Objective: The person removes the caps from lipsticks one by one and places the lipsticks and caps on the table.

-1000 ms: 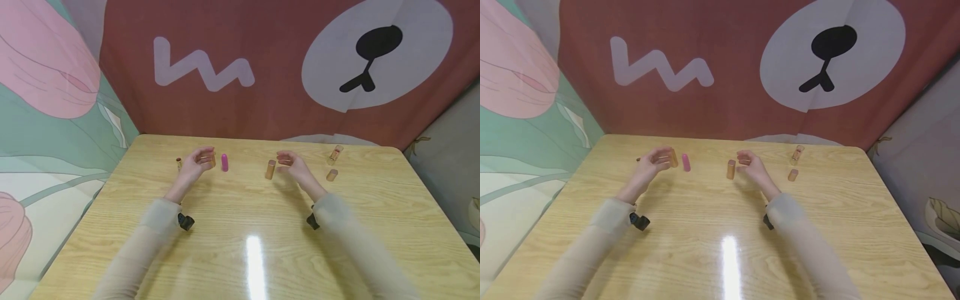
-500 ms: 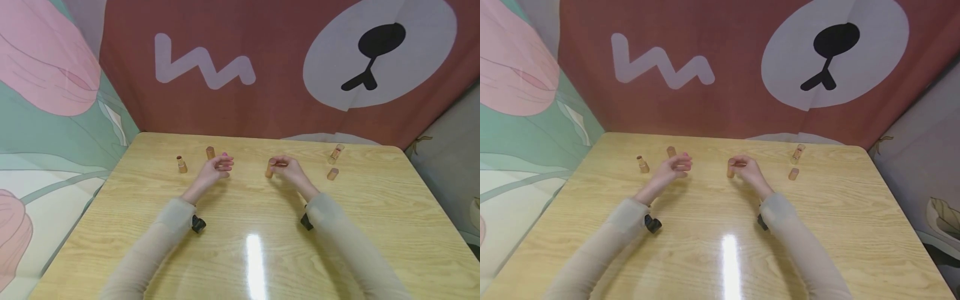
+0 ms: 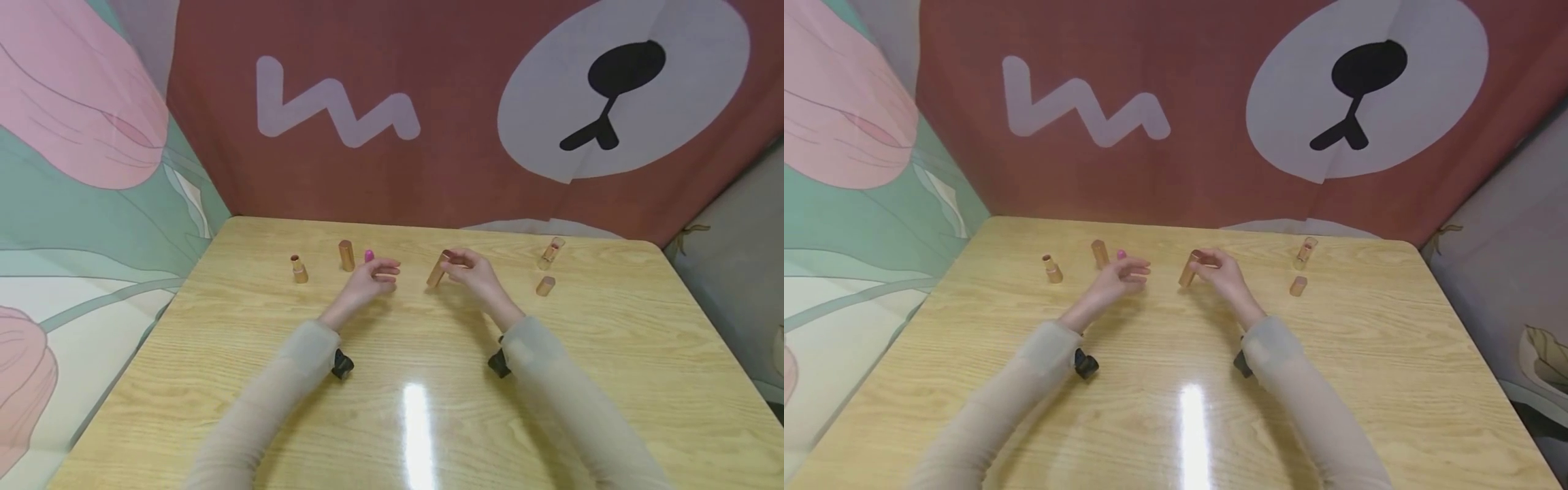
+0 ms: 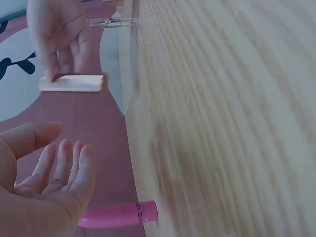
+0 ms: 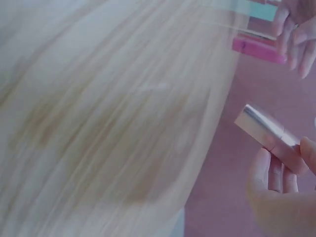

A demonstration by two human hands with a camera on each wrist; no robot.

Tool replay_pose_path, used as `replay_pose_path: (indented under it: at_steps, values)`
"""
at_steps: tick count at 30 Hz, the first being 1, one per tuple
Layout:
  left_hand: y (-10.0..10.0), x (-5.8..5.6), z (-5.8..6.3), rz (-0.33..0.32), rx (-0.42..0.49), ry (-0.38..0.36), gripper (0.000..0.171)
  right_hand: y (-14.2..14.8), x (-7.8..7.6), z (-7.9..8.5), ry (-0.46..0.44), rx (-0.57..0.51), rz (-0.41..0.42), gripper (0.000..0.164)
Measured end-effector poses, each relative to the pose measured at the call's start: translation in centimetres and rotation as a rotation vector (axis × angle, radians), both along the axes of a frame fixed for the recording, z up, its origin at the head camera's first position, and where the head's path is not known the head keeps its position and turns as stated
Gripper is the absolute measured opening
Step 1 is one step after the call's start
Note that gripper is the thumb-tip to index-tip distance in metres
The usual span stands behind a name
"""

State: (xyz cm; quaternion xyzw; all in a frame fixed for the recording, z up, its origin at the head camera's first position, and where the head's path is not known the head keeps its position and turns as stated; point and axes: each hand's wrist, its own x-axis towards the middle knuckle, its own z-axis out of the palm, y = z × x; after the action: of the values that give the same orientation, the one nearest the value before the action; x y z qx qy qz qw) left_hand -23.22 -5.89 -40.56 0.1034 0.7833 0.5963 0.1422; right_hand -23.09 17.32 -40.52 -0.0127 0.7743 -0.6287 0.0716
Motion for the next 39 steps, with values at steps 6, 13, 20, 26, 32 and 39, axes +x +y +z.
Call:
replay_pose_path:
  at_steps: [6,13,20,26,32,39]
  values:
    - [0.9,0.1,0.0,-0.037,-0.036,0.009,0.046,-0.9,0.4,0.7,-0.008,-0.159,-0.010,0.054]
    - [1.6,0.0,0.1,-0.028,-0.043,-0.030,0.051,-2.2,0.2,1.3,-0.067,-0.169,-0.029,0.050]
    - [1.8,0.0,0.2,-0.039,-0.033,-0.030,0.050,-2.7,0.5,1.6,-0.099,-0.220,-0.024,0.050]
    - [1.9,0.3,0.6,-0.056,-0.021,-0.030,0.047,-2.9,0.7,1.8,-0.103,-0.228,-0.013,0.050]
    - [2.1,0.3,0.7,-0.044,-0.008,-0.036,0.042,-3.1,0.8,1.7,-0.095,-0.236,-0.003,0.050]
    - [2.4,0.2,0.4,-0.034,0.028,-0.044,0.040,-3.6,0.9,1.8,-0.111,-0.276,-0.016,0.050]
